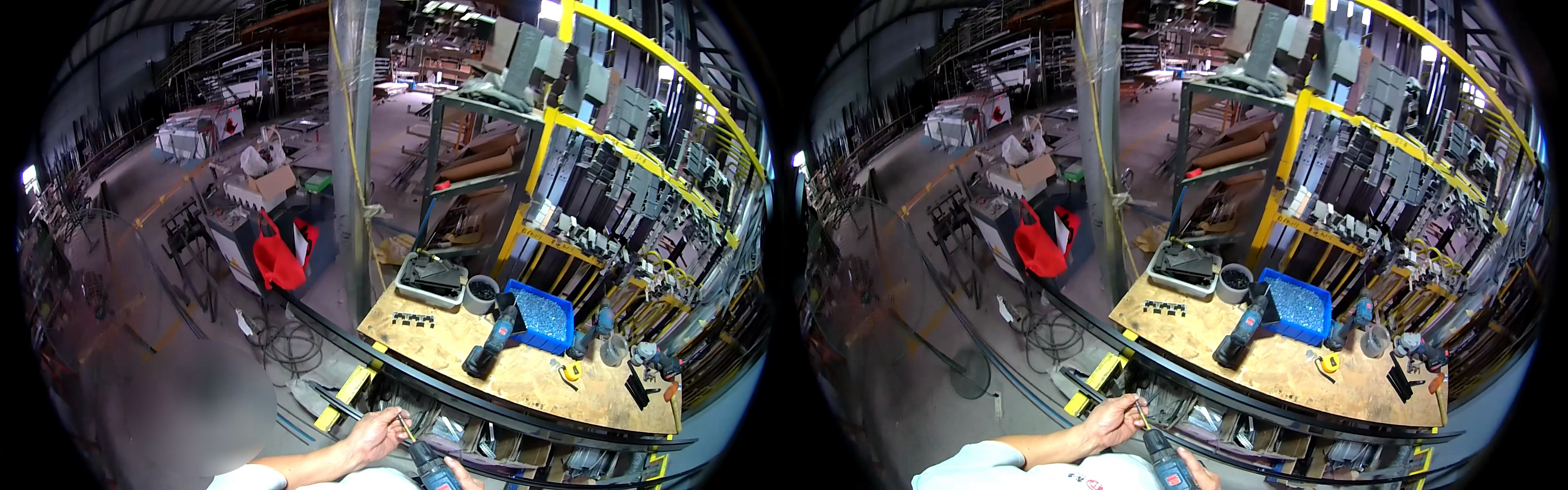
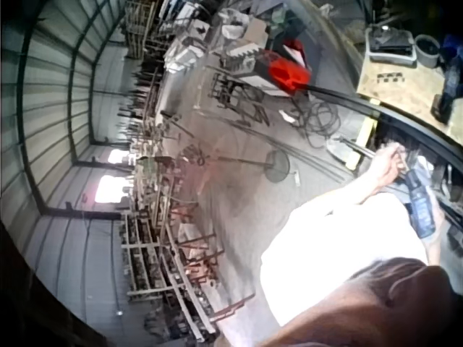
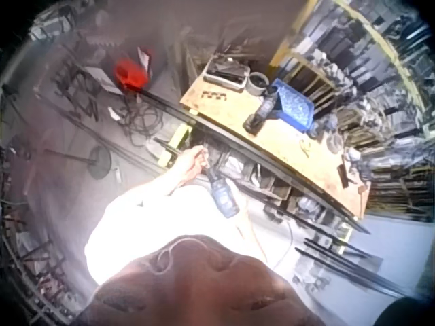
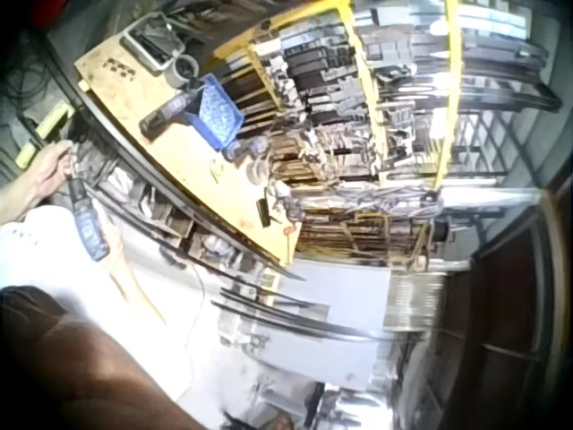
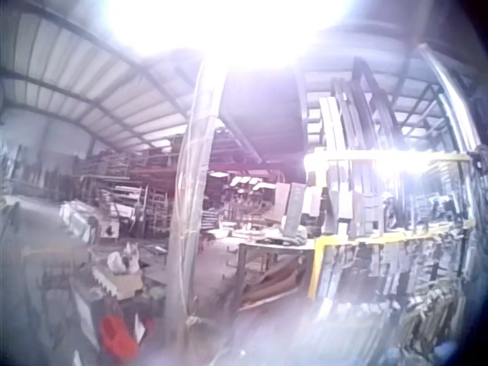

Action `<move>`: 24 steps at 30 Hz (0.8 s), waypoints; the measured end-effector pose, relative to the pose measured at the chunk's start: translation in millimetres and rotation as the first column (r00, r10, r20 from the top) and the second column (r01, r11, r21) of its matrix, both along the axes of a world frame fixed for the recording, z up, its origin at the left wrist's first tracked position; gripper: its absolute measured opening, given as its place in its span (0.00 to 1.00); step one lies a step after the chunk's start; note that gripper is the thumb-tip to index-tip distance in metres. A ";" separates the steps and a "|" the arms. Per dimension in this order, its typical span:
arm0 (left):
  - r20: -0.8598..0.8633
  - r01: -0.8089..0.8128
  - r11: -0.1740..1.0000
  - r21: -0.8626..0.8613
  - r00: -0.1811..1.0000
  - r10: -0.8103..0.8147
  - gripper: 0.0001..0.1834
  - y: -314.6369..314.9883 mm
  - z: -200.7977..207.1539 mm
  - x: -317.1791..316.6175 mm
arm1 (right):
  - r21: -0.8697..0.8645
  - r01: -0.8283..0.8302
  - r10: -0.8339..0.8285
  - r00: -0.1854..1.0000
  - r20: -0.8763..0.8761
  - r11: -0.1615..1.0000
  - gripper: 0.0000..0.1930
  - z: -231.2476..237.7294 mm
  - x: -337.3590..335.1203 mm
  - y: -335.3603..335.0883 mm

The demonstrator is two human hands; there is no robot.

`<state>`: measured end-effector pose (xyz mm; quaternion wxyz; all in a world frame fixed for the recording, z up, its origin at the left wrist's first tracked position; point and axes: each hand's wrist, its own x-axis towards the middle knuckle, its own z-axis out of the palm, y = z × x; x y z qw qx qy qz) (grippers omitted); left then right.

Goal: The person assembles long metal frames by drilling screws through brackets into the frame sections using a power drill. They move the metal pieces across a workbench, align brackets, and pick up screws from a bin to secure the parts.

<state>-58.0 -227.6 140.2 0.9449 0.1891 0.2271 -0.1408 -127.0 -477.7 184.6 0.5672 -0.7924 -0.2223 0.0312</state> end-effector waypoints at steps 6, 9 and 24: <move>0.035 0.037 0.995 -0.093 0.999 -0.034 0.13 36.7 -10.1 8.4 | -0.133 0.066 -0.057 0.996 0.069 0.989 0.31 -32.2 6.3 23.4; 0.129 0.078 0.990 -0.116 0.990 -0.062 0.12 52.2 -20.8 4.9 | -0.231 0.072 -0.058 0.996 0.069 0.970 0.35 11.0 11.9 45.9; 0.338 -0.660 -0.043 0.750 0.439 -0.832 0.17 289.3 -123.0 56.6 | -0.647 -0.003 -0.028 0.999 -0.037 0.763 0.38 31.1 58.5 164.3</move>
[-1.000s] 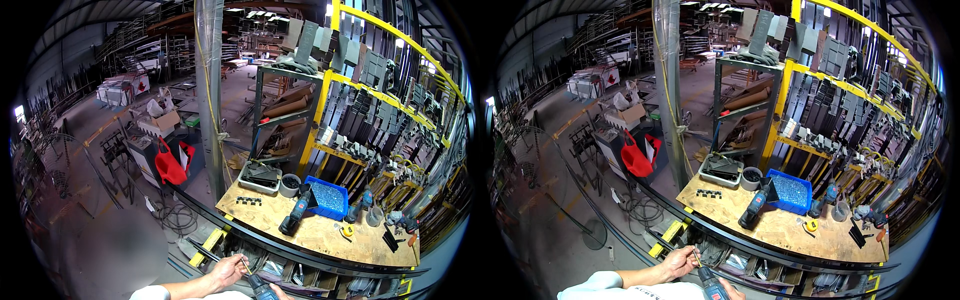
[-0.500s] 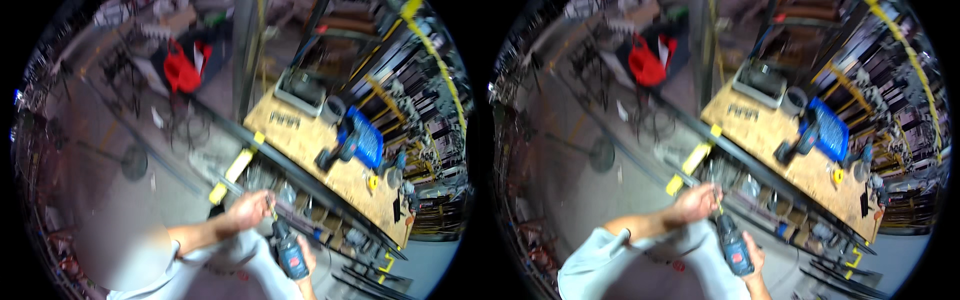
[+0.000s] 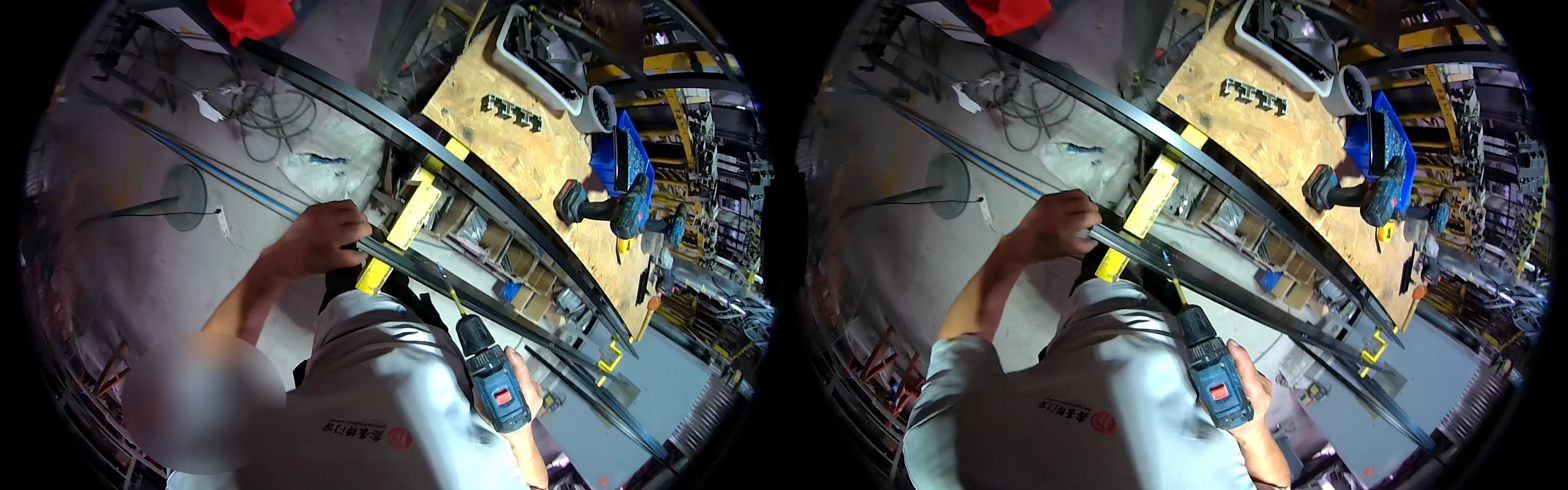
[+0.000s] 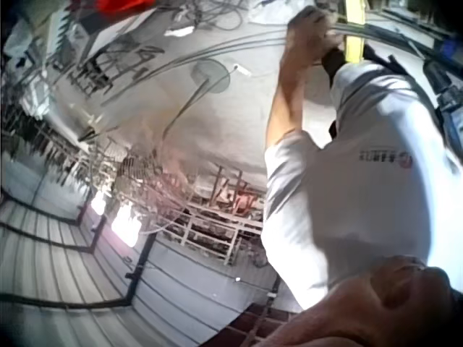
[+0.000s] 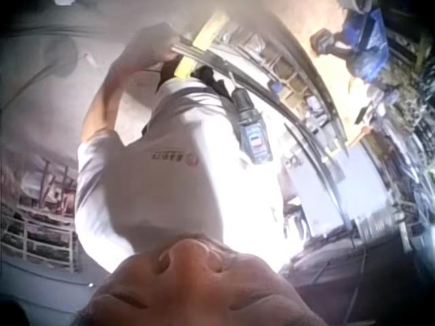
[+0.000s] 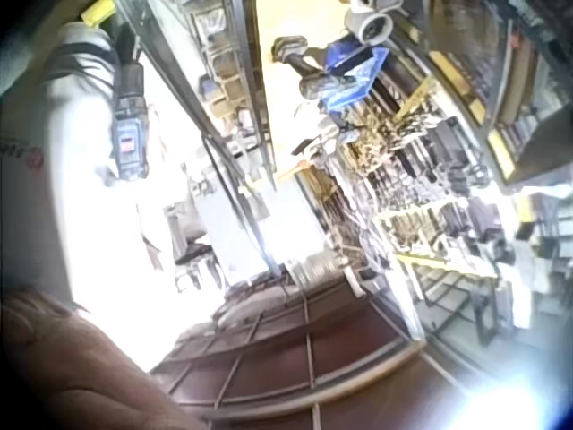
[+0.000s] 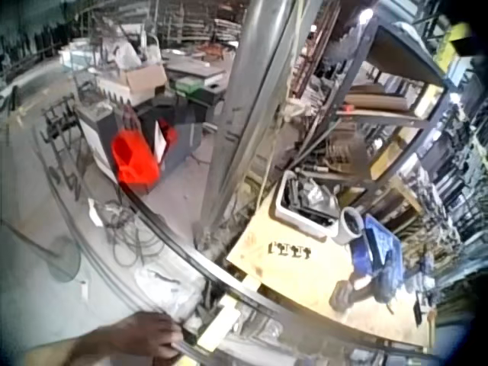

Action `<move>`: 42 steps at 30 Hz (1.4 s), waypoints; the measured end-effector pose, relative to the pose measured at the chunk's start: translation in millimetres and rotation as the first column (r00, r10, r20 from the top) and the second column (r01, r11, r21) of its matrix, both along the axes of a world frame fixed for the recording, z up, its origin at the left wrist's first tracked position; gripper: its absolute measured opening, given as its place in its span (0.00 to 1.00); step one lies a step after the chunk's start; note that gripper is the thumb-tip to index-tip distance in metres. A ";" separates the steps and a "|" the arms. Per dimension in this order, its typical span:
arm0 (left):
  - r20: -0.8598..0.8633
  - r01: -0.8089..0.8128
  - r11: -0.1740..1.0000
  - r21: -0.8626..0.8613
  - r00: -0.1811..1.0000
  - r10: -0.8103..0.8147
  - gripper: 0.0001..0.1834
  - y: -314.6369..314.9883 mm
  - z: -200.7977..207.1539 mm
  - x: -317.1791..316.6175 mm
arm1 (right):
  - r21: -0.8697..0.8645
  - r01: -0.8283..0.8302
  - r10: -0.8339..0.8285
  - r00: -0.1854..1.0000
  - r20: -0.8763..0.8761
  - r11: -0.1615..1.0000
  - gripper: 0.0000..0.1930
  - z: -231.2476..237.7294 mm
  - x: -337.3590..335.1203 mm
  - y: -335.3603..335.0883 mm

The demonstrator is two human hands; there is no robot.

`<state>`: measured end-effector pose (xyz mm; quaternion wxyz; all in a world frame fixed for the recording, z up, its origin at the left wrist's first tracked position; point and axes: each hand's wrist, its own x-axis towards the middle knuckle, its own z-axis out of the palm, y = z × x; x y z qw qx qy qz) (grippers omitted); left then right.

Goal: The person assembles long metal frames by drilling screws through brackets into the frame sections using a power drill. They move the metal pieces across a workbench, align brackets, and pick up screws from a bin to secure the parts.

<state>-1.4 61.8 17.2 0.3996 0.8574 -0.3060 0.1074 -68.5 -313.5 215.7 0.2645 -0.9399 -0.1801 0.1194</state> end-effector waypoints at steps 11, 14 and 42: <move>-0.273 0.137 0.984 -0.112 0.948 -0.163 0.18 9.1 -29.2 15.4 | 0.114 -0.110 0.139 0.943 -0.303 0.987 0.38 2.1 47.4 63.1; -0.324 0.160 0.978 -0.132 0.926 -0.195 0.23 13.0 -27.0 13.1 | 0.140 -0.141 0.183 0.917 -0.354 0.980 0.39 -0.4 62.0 73.5; -0.228 0.055 0.993 -0.108 0.971 -0.078 0.15 6.3 -33.8 7.3 | -0.022 -0.132 0.078 0.703 -0.707 0.991 0.37 7.2 107.9 122.9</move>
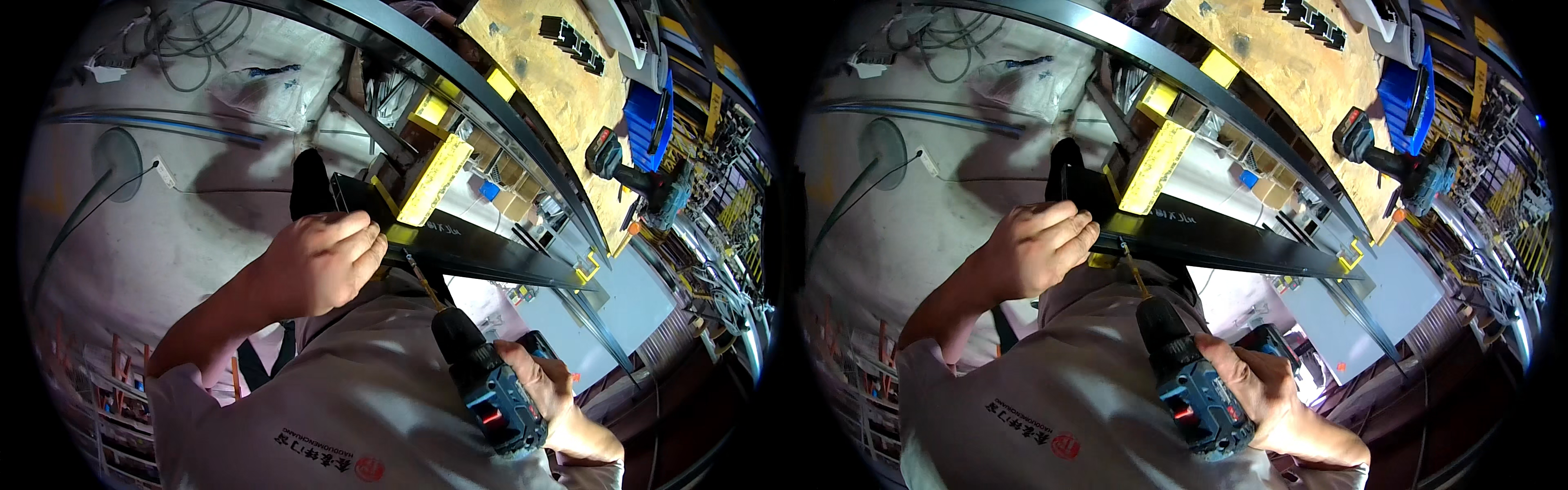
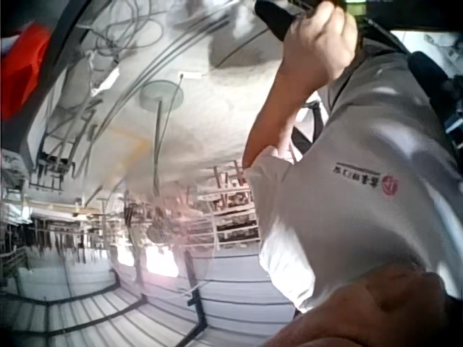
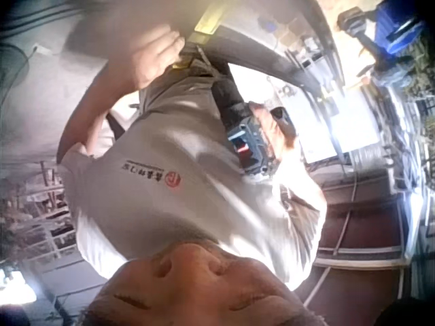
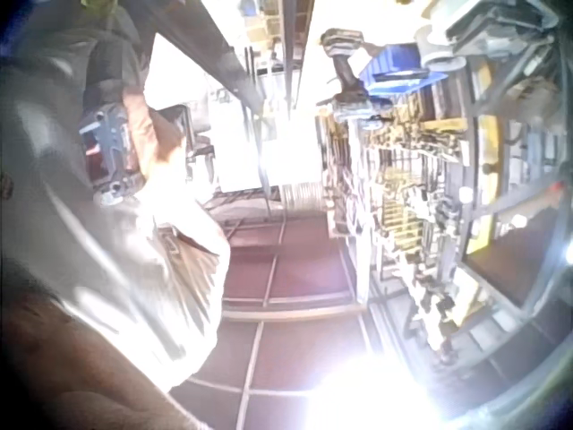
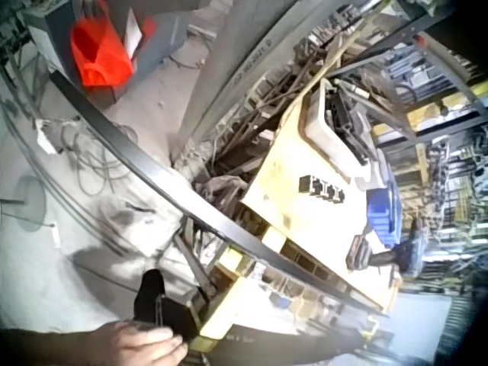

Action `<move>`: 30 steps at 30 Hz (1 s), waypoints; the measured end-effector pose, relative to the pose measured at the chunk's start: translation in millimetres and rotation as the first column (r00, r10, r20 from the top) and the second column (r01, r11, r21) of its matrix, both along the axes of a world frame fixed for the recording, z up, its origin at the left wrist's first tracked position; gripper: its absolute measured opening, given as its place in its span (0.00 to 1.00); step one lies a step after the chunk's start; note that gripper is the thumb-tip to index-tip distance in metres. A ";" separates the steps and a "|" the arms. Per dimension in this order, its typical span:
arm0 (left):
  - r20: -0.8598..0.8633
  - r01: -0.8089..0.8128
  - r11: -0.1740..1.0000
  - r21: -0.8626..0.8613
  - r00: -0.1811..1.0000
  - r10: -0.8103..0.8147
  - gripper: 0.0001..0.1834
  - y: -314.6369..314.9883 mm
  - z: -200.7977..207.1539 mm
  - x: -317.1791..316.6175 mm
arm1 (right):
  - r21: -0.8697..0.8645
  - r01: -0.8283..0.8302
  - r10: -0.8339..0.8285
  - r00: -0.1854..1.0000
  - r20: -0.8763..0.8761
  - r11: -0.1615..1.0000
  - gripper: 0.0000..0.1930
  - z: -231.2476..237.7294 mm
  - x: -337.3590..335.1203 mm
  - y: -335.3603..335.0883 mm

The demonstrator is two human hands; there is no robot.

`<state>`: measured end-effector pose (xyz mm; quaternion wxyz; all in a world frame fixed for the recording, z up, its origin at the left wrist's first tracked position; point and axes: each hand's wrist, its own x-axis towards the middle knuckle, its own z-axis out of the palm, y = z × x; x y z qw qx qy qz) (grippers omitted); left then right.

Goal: The person assembles long metal frames by drilling screws through brackets into the frame sections using a power drill. They move the metal pieces across a workbench, align brackets, and pick up screws from a bin to secure the parts.

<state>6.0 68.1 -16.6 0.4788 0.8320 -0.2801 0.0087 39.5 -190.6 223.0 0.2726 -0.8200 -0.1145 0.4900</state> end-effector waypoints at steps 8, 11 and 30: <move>-0.033 0.064 0.995 -0.071 0.997 -0.067 0.08 -1.6 -1.6 7.5 | 0.035 -0.128 0.125 0.990 0.071 0.991 0.39 -2.2 16.7 12.4; 0.021 0.064 0.996 -0.066 0.998 -0.062 0.09 -2.5 -5.7 6.5 | 0.022 -0.139 0.137 0.987 0.083 0.990 0.41 -2.0 19.1 16.7; 0.052 0.081 0.994 -0.076 0.996 -0.077 0.07 -3.1 -12.7 6.1 | -0.049 -0.257 0.259 0.964 0.057 0.965 0.30 -4.9 34.0 30.2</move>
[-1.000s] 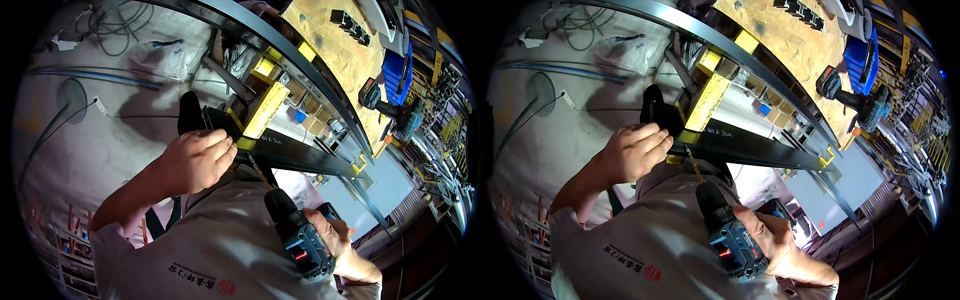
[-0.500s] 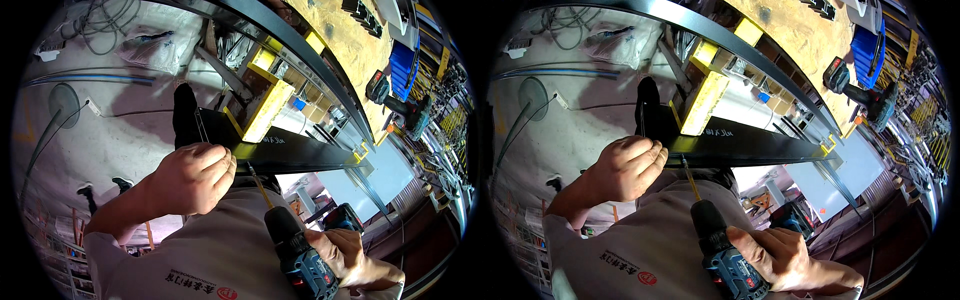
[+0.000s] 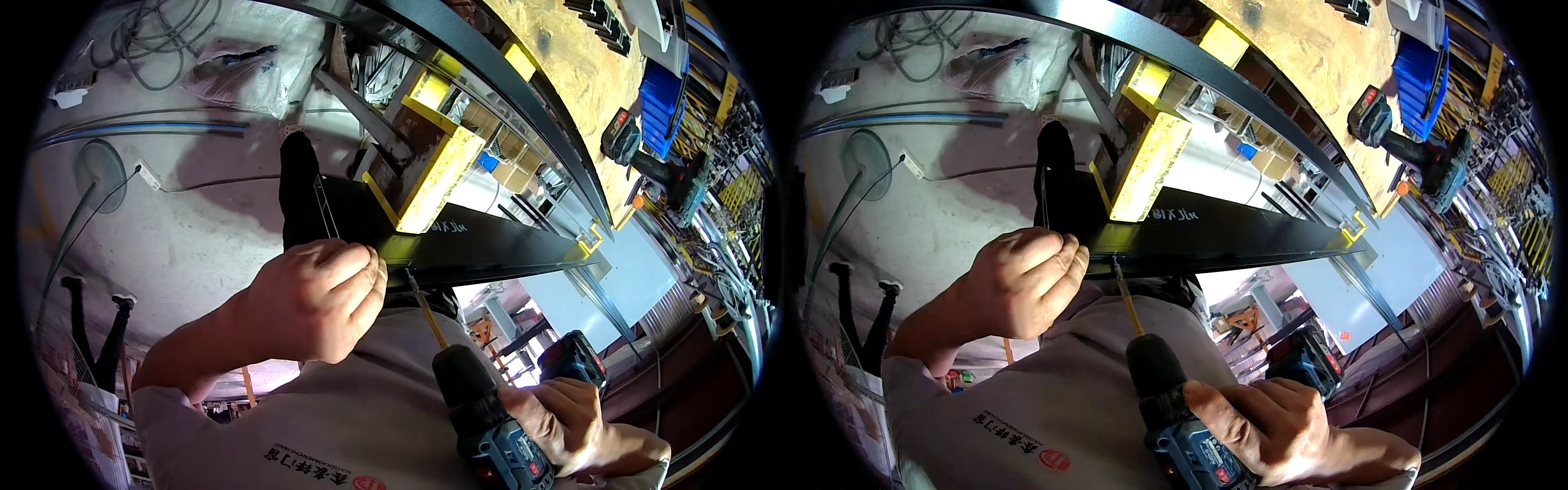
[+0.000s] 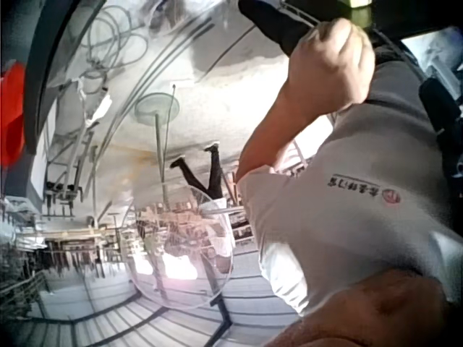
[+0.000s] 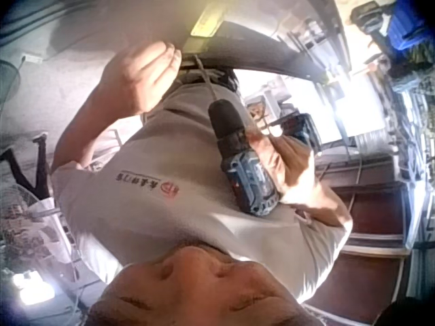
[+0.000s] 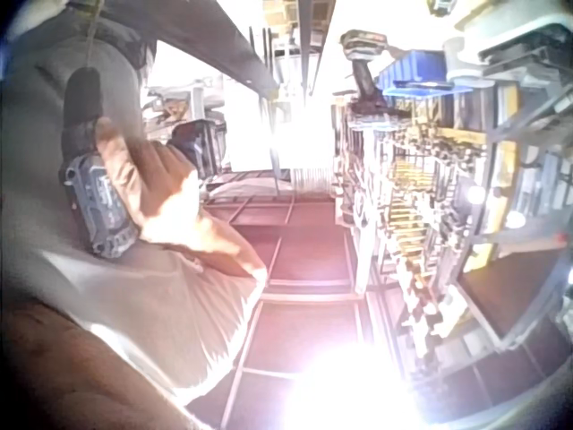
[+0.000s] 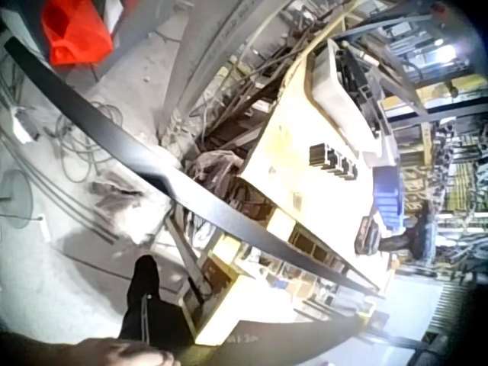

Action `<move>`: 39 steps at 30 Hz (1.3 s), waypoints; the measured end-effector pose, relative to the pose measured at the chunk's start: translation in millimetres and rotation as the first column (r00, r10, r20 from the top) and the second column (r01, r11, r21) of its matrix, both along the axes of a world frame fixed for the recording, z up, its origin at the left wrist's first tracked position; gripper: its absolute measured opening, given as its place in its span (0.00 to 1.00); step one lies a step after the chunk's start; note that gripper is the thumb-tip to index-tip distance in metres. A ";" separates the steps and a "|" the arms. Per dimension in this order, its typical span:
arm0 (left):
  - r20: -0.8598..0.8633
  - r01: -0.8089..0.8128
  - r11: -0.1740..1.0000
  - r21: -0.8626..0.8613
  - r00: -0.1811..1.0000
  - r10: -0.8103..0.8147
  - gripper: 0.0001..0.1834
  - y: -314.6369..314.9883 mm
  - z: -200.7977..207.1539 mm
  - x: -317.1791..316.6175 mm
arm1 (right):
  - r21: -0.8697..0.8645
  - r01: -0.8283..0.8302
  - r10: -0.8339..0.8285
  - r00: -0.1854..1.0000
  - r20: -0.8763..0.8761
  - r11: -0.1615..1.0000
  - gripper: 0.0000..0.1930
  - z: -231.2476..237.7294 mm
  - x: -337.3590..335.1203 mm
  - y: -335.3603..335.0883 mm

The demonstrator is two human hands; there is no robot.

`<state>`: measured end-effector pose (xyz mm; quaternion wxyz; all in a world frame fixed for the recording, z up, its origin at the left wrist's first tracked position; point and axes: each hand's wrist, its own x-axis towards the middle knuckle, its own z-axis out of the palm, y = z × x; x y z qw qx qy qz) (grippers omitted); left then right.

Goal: The person assembles long metal frames by drilling screws through brackets into the frame sections using a power drill. They move the metal pieces across a workbench, align brackets, and pick up screws from a bin to secure the parts.

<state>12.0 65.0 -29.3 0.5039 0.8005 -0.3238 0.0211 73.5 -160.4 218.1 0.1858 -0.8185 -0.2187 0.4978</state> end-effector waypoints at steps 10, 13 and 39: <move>-0.024 0.085 0.996 -0.033 0.996 -0.086 0.10 4.5 1.2 8.2 | -0.034 -0.021 0.022 1.000 0.015 0.999 0.28 3.0 1.1 6.5; -0.027 0.099 0.994 -0.045 0.995 -0.100 0.11 4.1 0.6 8.8 | -0.041 -0.014 0.015 1.000 0.016 0.999 0.26 1.5 2.7 9.8; 0.042 0.095 0.994 0.049 0.994 -0.097 0.06 4.9 11.7 10.8 | 0.044 -0.046 0.045 0.999 0.004 0.998 0.33 -4.0 7.8 -1.3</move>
